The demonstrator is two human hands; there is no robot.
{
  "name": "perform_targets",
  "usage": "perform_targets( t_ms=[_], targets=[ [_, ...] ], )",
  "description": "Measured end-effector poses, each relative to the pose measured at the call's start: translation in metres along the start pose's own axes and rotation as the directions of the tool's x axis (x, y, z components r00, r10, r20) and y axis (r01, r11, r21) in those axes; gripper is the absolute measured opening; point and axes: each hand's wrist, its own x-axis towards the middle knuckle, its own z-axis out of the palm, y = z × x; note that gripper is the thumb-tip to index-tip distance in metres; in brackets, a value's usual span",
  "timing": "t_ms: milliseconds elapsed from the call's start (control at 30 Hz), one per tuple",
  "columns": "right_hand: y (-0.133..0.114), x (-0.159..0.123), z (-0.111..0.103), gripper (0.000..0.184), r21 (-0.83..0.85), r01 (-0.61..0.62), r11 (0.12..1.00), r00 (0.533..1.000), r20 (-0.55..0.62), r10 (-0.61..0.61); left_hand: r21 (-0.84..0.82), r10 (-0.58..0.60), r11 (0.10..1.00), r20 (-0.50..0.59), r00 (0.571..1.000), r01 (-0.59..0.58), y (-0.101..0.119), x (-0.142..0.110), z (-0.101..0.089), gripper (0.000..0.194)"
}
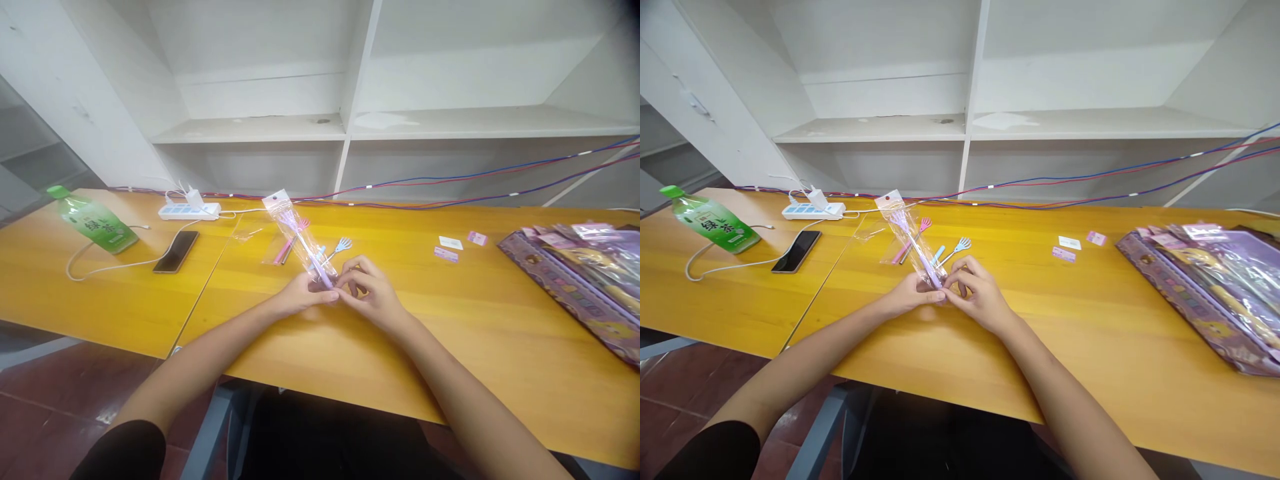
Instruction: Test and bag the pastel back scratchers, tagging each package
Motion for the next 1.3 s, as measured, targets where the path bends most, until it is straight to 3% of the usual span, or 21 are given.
perform_targets(
  t_ms=[233,433,533,600,733,867,1000,1133,1300],
  targets=[
    [-0.001,-0.001,0.000,0.007,0.006,0.027,1.000,1.000,-0.006,-0.027,0.086,0.033,0.996,0.009,0.999,-0.033,-0.005,0.002,-0.004,0.047],
    [0.004,-0.003,0.000,0.006,0.019,0.034,0.999,0.999,0.037,-0.035,0.046,0.007,0.999,0.028,1.000,-0.008,0.000,0.001,-0.001,0.049],
    [0.005,-0.004,0.002,0.008,0.036,-0.015,0.999,0.999,0.039,0.013,0.008,-0.022,1.000,0.025,0.999,0.021,-0.003,0.002,-0.001,0.048],
    [0.006,-0.003,0.004,0.020,0.076,-0.107,0.991,0.994,0.022,0.105,-0.022,-0.039,0.999,0.018,0.999,0.040,-0.004,0.003,-0.001,0.050],
    [0.008,-0.002,0.005,0.046,0.177,-0.306,0.936,0.952,0.039,0.304,-0.071,-0.067,0.995,0.013,0.998,0.068,-0.005,0.003,0.001,0.055],
    [0.010,0.001,0.003,0.044,0.225,-0.406,0.886,0.914,0.104,0.393,-0.053,-0.054,0.997,0.018,0.998,0.055,-0.005,0.003,0.001,0.049],
    [0.012,0.001,0.005,0.050,0.357,-0.545,0.759,0.838,0.218,0.500,-0.009,-0.016,1.000,0.014,1.000,0.016,-0.005,0.003,-0.001,0.046],
    [0.014,0.001,0.007,0.050,0.424,-0.594,0.683,0.803,0.259,0.537,0.026,0.002,1.000,0.037,0.999,-0.003,-0.004,0.003,-0.003,0.046],
    [0.012,0.003,0.003,0.049,0.515,-0.641,0.569,0.764,0.355,0.539,0.047,-0.057,0.997,0.035,0.998,0.056,0.004,0.003,-0.005,0.046]
  ],
)
